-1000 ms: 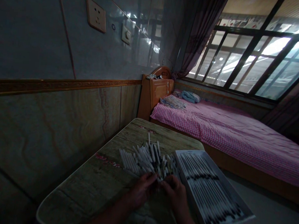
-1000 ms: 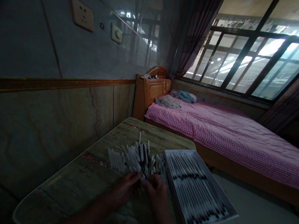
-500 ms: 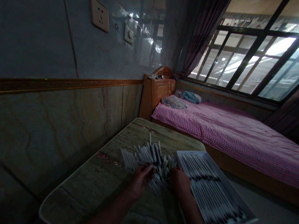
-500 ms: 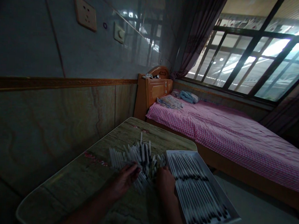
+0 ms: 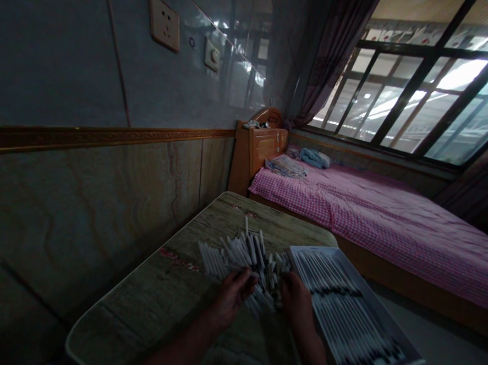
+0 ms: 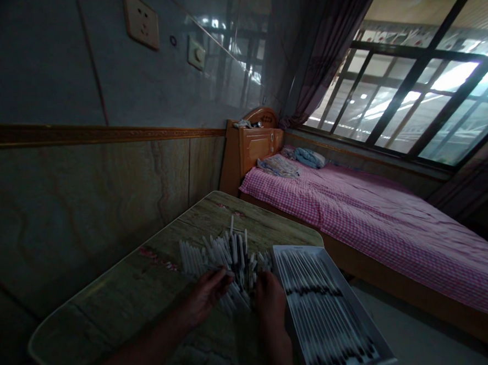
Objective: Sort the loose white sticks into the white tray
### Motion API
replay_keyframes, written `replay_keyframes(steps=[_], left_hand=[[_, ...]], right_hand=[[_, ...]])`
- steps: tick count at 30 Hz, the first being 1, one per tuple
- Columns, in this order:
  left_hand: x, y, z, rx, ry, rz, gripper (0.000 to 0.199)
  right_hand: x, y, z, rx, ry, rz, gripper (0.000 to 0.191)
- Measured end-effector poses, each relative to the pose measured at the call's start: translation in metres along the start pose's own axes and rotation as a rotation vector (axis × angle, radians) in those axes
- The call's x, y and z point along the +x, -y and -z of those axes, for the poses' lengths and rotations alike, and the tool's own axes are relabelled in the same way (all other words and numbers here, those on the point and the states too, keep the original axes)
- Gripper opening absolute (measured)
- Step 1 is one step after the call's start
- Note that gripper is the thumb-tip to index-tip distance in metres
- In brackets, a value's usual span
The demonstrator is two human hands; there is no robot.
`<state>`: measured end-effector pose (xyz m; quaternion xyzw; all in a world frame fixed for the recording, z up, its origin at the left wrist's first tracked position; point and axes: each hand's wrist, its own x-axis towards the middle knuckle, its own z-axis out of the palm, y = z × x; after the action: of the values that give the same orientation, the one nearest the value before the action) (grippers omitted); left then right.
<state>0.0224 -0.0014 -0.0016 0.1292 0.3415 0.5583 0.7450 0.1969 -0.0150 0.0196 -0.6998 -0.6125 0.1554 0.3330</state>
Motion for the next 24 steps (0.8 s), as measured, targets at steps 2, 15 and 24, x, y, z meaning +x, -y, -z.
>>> replay_keyframes(steps=[2, 15, 24], left_hand=[[0.001, 0.002, 0.001, -0.012, 0.013, -0.003, 0.017], [-0.003, 0.005, -0.001, 0.008, 0.066, -0.018, 0.026], [-0.006, 0.003, -0.003, 0.031, 0.09, -0.015, 0.035]], right_hand=[[-0.007, 0.005, -0.005, 0.353, -0.05, -0.056, 0.032], [-0.034, 0.026, -0.044, 1.128, -0.073, -0.361, 0.035], [-0.033, 0.026, -0.052, 1.154, -0.11, -0.361, 0.036]])
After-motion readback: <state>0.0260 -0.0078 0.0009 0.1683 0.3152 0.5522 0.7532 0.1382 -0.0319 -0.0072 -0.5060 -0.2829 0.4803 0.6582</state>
